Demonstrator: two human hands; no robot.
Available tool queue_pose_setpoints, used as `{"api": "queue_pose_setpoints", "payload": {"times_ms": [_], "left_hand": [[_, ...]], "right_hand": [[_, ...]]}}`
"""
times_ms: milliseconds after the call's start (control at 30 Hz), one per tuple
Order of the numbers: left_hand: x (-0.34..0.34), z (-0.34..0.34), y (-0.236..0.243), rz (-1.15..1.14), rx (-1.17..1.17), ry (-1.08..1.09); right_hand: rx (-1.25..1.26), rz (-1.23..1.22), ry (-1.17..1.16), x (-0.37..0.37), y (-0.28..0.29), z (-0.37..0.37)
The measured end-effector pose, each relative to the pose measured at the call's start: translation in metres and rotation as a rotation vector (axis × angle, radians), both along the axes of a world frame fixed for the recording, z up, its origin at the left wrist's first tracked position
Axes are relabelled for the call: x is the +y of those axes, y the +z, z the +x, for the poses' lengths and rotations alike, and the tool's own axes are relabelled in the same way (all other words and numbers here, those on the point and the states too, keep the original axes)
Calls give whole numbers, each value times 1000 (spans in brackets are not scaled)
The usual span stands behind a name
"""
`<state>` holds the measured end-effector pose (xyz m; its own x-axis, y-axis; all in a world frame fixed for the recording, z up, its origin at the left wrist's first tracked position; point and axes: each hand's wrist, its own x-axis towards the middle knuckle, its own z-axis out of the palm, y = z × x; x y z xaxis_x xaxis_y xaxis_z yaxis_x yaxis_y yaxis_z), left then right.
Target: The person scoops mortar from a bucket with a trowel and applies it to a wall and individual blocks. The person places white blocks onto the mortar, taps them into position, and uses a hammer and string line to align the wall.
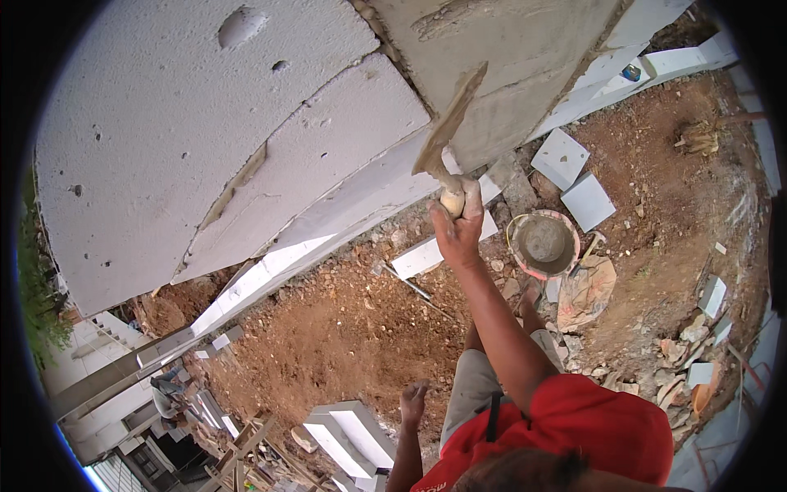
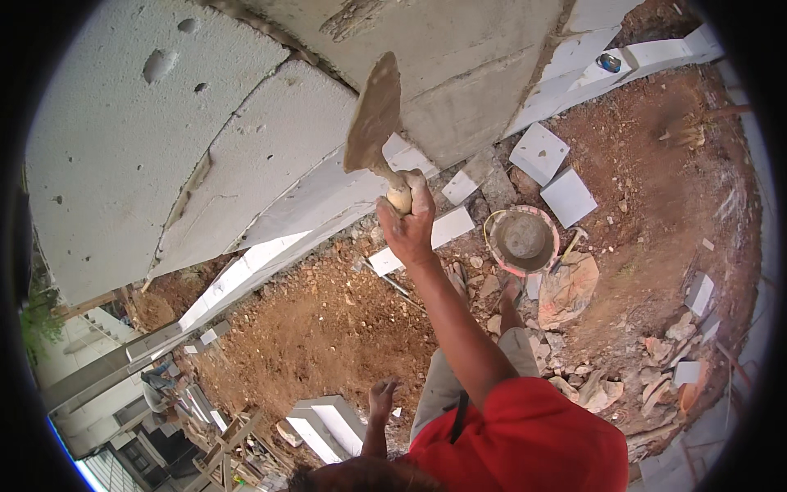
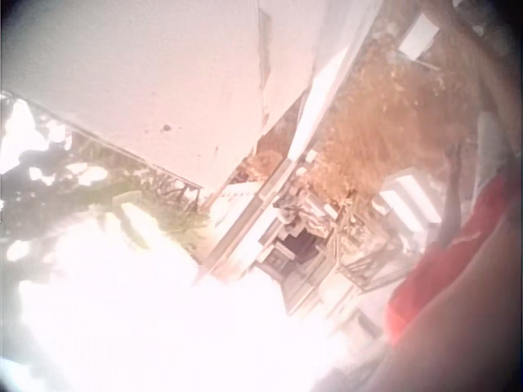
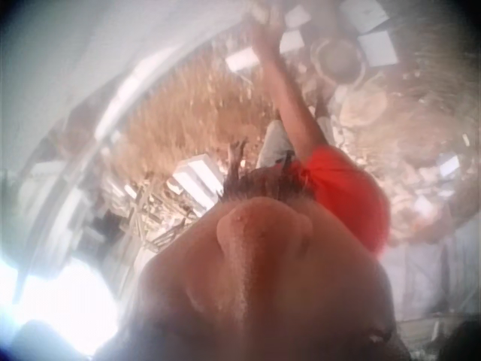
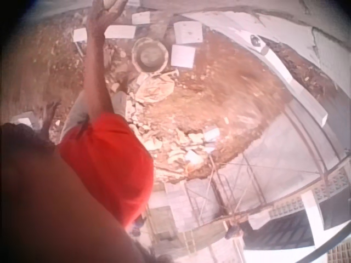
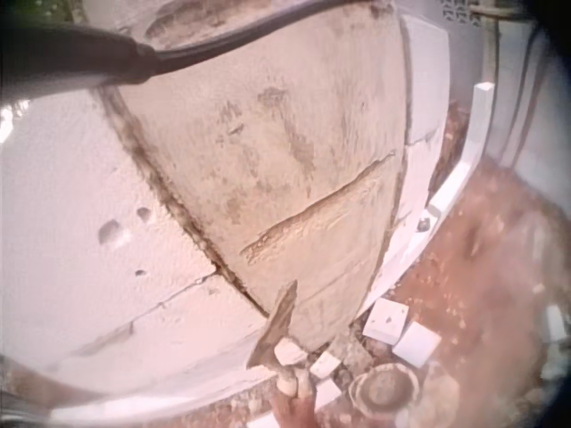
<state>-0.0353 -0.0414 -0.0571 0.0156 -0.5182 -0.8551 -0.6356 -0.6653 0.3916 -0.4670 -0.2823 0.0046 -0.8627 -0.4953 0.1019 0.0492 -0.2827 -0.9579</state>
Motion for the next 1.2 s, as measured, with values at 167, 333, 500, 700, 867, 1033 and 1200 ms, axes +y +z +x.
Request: {"api": "queue_pose_setpoints", "payload": {"times_ms": [167, 333, 500, 700, 867, 1033, 1200], "left_hand": [[12, 13, -15, -55, 108, 83], [27, 20, -20, 0, 106, 197], [18, 10, -16, 49, 143, 230], [11, 13, -23, -112, 206, 145], [-5, -17, -1, -12, 159, 212], [6, -9, -13, -9, 174, 184], [6, -4, -21, 12, 59, 90]], "right_hand": [[271, 194, -36, -40, 14, -16], [22, 232, 114, -35, 12, 1], [96, 432, 183, 28, -32, 9], [-323, 256, 288, 27, 48, -29], [-114, 509, 363, 29, 56, -30], [53, 535, 368, 52, 64, -44], [-258, 188, 248, 5, 99, -39]]}}
